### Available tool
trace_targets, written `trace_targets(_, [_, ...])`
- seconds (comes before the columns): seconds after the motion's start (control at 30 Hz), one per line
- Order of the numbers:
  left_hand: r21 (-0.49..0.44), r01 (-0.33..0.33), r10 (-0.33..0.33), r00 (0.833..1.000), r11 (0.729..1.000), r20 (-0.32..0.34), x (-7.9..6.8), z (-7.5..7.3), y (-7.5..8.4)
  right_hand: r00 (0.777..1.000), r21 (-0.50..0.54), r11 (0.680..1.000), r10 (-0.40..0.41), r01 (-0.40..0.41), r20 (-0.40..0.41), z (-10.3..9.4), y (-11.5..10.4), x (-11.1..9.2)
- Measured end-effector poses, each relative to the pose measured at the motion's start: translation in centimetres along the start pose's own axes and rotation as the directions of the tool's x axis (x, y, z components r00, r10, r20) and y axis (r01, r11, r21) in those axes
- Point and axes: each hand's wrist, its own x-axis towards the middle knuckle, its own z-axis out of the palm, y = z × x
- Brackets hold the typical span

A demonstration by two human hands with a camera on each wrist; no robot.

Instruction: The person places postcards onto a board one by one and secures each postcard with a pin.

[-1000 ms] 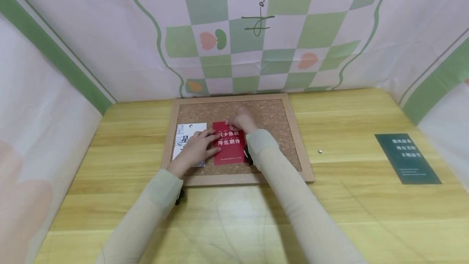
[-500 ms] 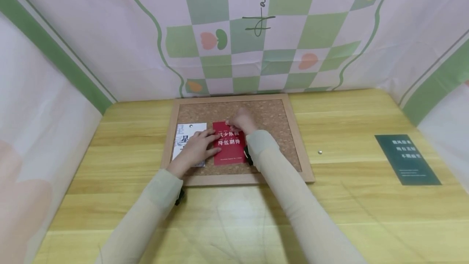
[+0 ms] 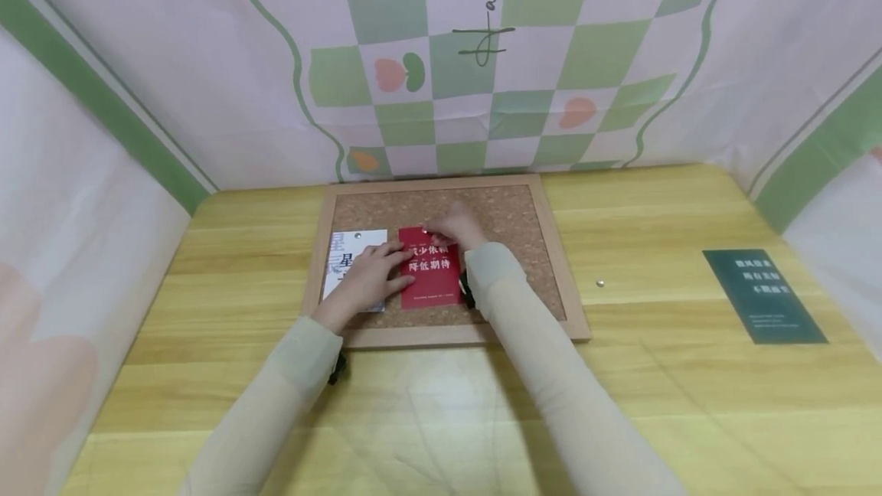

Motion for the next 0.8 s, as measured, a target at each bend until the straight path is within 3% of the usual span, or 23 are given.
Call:
trace_targets(0.37, [-0.013,0.019,-0.018,1.0,1.0,0.024,0.0,-0.2,0.1,0.997,0.018,0.999,0.033,-0.034,0.068,-0.4,-0.1,-0.2])
trace_targets(0.53, [-0.03,0.022,-0.024,0.998,0.999,-0.064,0.0,-1.0,0.3,0.997,-0.018,0.999,0.029,-0.028,0.065,-0.5,-0.3,-0.5])
trace_targets(0.63, [-0.041,0.092,-0.097,0.983,0.995,-0.156,-0.1,-1.8,0.1,0.998,-0.088,0.996,0.012,-0.006,0.065,-0.6,-0.3,-0.8])
trace_targets(0.8, [-0.098,0.264,-0.28,0.932,0.959,-0.228,-0.7,-3.1,-1.3,0.994,-0.188,0.981,-0.028,0.047,0.102,-0.6,-0.2,-1.4])
